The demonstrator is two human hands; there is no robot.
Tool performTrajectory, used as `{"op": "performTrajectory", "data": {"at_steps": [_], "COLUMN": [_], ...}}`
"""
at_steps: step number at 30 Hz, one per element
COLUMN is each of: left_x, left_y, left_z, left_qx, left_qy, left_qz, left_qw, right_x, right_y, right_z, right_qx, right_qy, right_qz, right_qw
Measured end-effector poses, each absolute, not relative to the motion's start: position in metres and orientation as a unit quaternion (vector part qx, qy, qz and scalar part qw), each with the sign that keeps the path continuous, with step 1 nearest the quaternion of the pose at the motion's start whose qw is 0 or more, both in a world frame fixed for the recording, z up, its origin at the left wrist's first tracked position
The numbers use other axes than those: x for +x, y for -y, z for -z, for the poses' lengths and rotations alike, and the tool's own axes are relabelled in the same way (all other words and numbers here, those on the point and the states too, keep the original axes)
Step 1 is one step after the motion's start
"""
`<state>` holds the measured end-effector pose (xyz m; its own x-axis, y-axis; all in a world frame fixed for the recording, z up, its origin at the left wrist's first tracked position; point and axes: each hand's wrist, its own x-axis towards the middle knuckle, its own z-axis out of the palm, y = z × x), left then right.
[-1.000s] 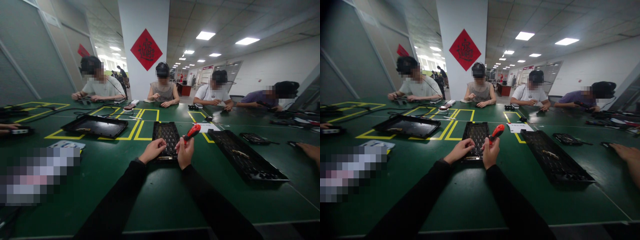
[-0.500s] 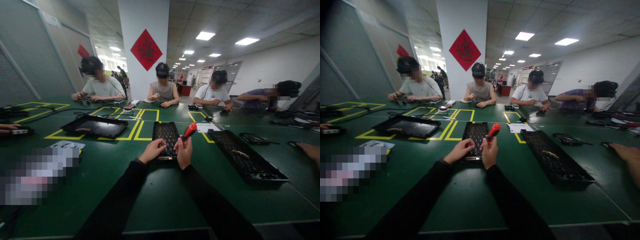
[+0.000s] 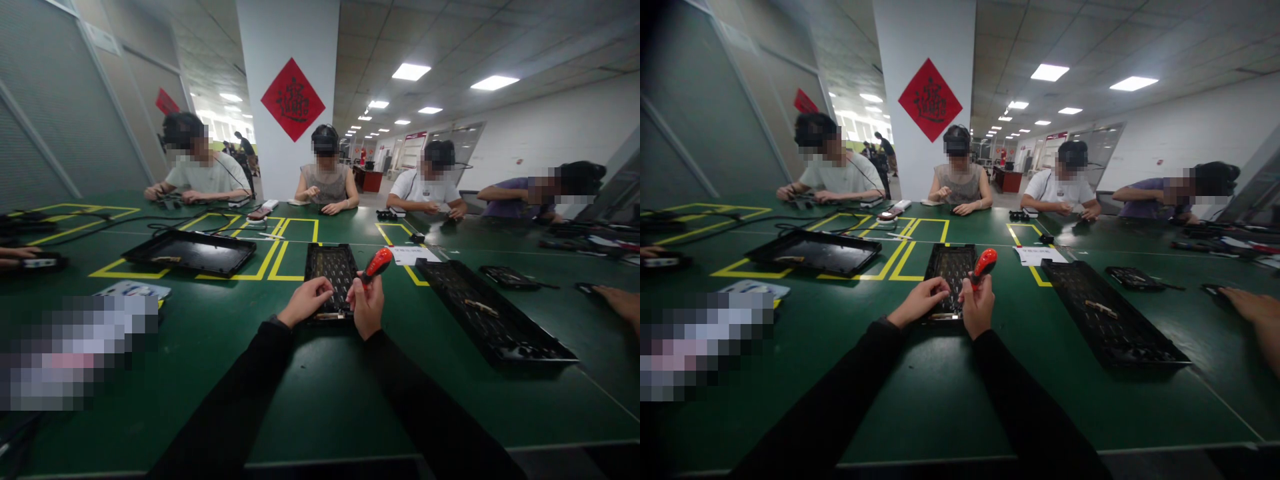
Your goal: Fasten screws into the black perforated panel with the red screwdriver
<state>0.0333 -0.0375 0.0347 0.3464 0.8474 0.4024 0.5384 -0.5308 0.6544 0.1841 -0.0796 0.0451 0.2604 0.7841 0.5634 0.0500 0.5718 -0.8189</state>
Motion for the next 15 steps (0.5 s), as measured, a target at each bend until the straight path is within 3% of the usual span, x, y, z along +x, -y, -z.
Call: {"op": "performTrajectory", "data": {"at_steps": [15], "left_x": [0.0328], "left_y": [0.0369], "left_z": [-0.0334], "left_qx": [0.797], "left_qy": [-0.430], "left_qz": [-0.372], "left_qw": [0.206], "right_x": [0.1834], "right_y": [0.0785], "right_z": [-0.0442], "right_qx": [-0.392], "right_qy": [0.537], "right_qz": [-0.254], "right_qw": [0.703]}}
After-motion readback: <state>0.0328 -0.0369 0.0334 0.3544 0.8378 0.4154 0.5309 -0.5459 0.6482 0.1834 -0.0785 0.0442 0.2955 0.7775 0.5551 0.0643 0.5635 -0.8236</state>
